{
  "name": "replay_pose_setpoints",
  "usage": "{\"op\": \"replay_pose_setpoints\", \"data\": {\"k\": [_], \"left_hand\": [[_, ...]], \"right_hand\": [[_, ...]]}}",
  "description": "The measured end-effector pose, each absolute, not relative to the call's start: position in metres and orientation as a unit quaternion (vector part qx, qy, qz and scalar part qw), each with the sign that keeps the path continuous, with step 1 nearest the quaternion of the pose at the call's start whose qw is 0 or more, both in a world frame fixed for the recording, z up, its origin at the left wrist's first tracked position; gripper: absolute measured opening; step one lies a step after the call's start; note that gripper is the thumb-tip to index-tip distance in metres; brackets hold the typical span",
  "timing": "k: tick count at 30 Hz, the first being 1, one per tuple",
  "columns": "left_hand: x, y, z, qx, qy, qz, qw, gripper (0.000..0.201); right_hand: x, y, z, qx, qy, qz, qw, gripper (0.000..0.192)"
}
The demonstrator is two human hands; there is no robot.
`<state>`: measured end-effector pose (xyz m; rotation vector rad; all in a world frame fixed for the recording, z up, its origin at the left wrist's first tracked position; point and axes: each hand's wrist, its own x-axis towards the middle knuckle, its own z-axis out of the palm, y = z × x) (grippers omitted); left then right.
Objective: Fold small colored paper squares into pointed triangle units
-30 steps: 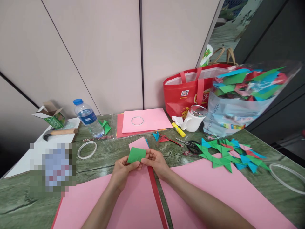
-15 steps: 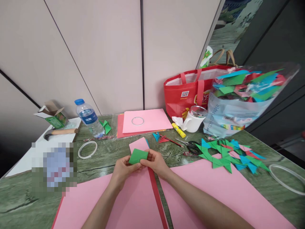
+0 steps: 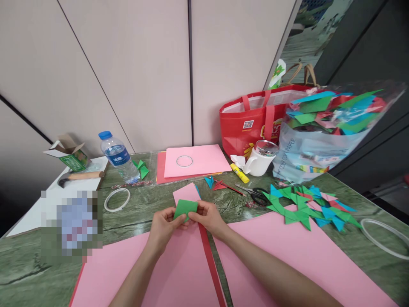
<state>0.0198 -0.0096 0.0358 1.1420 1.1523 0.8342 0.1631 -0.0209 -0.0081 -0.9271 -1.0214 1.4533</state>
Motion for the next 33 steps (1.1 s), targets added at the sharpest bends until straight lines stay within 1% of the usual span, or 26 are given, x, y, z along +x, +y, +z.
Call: {"op": "replay_pose_setpoints", "data": {"k": [3,9,12,16,19,23,33], "left_hand": [[0.0204,-0.0103,0.0373,0.482,0.5,0.38,0.611,0.02],[0.0214,-0.0105,0.0368,0.479,0.492,0.388,0.615,0.02],[0.0222,-0.0104,0.0362,0.474,0.487,0.393,0.619,0.021],[0.0238,-0.0104,0.0357,0.466,0.498,0.391,0.619,0.022],[0.0247,-0.0108,0.0359,0.461,0.497,0.384,0.627,0.023],[0.0254,-0.0117,0.0362,0.462,0.499,0.376,0.63,0.026],[0.0248,-0.0116,0.0331,0.474,0.484,0.374,0.634,0.028]], "right_hand": [[0.1639,-0.0211,-0.0065,-0.38,-0.421,0.618,0.544,0.023],[0.165,-0.0204,-0.0066,-0.389,-0.37,0.622,0.571,0.035],[0.1633,-0.0203,-0.0074,-0.388,-0.372,0.615,0.576,0.036],[0.1617,-0.02,-0.0058,-0.377,-0.366,0.597,0.606,0.037],[0.1631,-0.0188,-0.0061,-0.383,-0.366,0.582,0.617,0.03],[0.1656,-0.0174,-0.0099,-0.412,-0.398,0.566,0.593,0.02],[0.1652,-0.0179,-0.0124,-0.392,-0.414,0.573,0.589,0.02]]}}
